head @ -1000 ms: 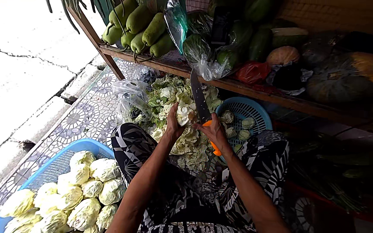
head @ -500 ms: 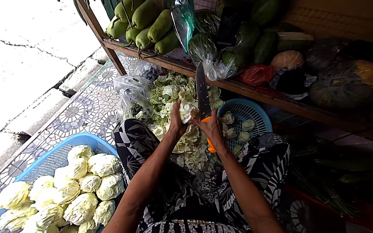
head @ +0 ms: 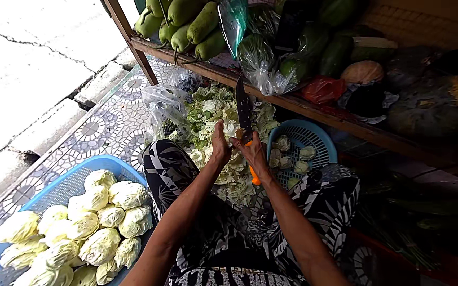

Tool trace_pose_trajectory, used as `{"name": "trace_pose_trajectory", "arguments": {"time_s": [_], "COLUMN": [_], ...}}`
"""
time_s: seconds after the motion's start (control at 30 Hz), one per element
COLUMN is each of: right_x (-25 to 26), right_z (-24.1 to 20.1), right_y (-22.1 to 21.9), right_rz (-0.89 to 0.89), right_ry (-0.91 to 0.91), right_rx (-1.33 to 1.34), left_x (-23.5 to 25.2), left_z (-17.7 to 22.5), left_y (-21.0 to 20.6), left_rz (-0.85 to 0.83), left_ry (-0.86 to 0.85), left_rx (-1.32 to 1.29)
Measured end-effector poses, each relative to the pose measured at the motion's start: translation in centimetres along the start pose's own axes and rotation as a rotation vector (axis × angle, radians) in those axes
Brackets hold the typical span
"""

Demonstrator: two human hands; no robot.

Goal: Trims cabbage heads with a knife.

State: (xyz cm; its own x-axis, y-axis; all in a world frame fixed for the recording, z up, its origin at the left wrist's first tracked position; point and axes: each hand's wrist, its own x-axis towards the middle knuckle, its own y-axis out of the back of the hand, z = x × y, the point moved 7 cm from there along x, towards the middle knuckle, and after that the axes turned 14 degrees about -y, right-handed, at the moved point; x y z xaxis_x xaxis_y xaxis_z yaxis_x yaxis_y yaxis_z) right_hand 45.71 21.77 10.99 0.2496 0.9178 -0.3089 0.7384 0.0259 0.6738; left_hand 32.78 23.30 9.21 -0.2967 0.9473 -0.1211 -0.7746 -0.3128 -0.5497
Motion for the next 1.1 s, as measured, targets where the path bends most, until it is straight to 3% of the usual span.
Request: {"name": "trace_pose_trajectory", "arguments": {"time_s": [0.13,0.37,0.57,0.73,0.83,1.1], "right_x": [0.3,0.3,0.6,0.6,0.5,0.1], "right_z": [0.0,-0.5,0.0,0.3,0.1,0.1], "right_y": [-1.0,-1.9,-1.6,-2.2,-2.5,-3.8], "right_rz": [-0.051,0.002,-0.03,-0.021,-0.037,-0.134], "right_ry": [-0.02,0.014,0.028,0.041,0.04,-0.028], "right_rx": [0.055,-0.003,-0.038,0.022,0.039,0.154], "left_x": [0.5,0.8,1.0,1.0,0.9,1.0], "left_z": [-0.3,-0.4,-0.9,-0.8,-0.5,-0.2], "left_y": [0.3,1.6,1.3,1.8,1.8,2.7], "left_rz": [0.055,0.124,0.054,0.082,0.054,0.041], "left_ry": [-0.004,-0.135,0.143,0.003,0.067,-0.051], "left_rx": [-0.066,0.051,0.13,0.188,0.227,0.442]}}
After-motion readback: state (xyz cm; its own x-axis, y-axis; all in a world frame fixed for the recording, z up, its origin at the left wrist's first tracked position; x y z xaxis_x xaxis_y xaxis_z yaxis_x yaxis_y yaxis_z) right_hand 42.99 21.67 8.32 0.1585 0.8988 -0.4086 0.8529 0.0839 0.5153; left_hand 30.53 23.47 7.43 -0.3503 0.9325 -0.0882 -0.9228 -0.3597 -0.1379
